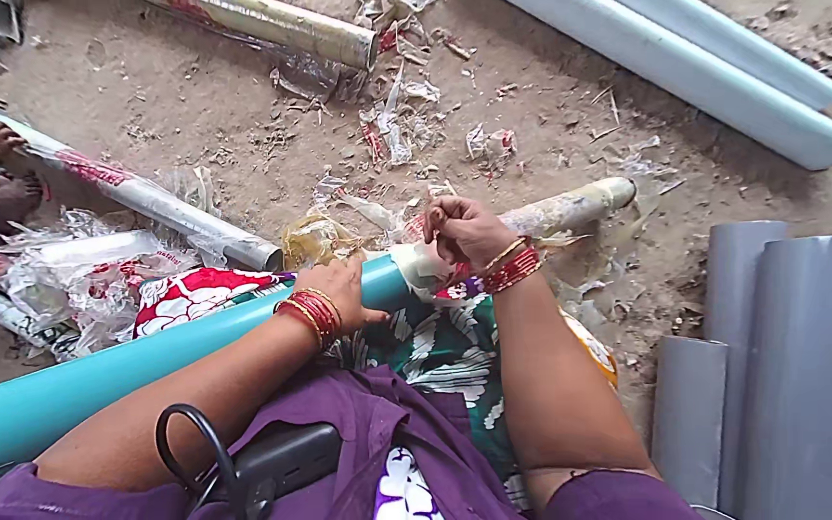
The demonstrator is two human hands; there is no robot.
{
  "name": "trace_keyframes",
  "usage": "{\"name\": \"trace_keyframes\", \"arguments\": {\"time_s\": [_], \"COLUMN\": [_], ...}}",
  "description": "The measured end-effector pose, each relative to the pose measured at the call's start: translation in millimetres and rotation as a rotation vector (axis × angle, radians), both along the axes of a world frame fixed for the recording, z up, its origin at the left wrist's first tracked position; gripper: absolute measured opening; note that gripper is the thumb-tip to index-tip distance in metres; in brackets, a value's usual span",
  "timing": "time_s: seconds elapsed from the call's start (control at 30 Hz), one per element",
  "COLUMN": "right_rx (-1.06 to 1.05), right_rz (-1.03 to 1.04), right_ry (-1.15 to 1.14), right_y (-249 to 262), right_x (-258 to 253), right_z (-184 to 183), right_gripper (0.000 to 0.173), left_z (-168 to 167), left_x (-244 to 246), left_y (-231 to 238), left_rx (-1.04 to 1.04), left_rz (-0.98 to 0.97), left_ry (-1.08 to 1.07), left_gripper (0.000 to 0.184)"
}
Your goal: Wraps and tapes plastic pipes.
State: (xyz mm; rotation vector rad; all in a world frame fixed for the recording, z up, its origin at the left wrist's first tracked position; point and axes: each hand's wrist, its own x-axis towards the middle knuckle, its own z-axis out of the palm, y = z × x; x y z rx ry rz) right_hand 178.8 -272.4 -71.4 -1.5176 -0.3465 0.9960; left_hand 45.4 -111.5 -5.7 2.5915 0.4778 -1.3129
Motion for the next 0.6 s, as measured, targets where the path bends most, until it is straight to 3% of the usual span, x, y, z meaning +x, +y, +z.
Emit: {"name": "trace_keyframes", "arguments": {"time_s": [0.07,0.1,0.17,0.2,0.33,0.47,0.6], "right_rx": [-0.2,-0.275,-0.44,-0.487,-0.365,-0.242,-0.269], "right_rz": [0.167,0.309,0.581,0.639,0.429,0.23,0.087], "right_ry": [-0.323,-0.423,-0.527,-0.543,-0.406,-0.136,-0.06], "right_y": [5.2,10.2,23.1,26.1,20.8,13.3,11.8], "right_x": [-3.7,-3.8,-6.7,-8.7,-7.5,-11.5,-10.5], "right_z": [1.8,2.1,3.3,3.0,-4.2,-9.1,-8.3], "right_gripper": [0.016,0.025,0.039,0.036,0.012,0.009,0.01], "left_z": [-0.1,0.4,2.6,2.9,1.9,1.5,1.5], "left_x": [4.1,3.7,-0.6,-3.3,-7.2,-7.0,-4.1], "left_y": [2.2,1.2,-4.2,-7.5,-13.5,-9.7,-3.9], "left_rx": [-0.007,-0.002,0.013,0.02,0.043,0.029,-0.003], "left_rz": [0.008,0.006,0.004,-0.01,-0.057,-0.034,0.007], "left_ry": [0.02,0.013,0.004,0.001,0.001,-0.002,-0.004], "left_gripper": [0.093,0.093,0.097,0.097,0.1,0.102,0.099]}}
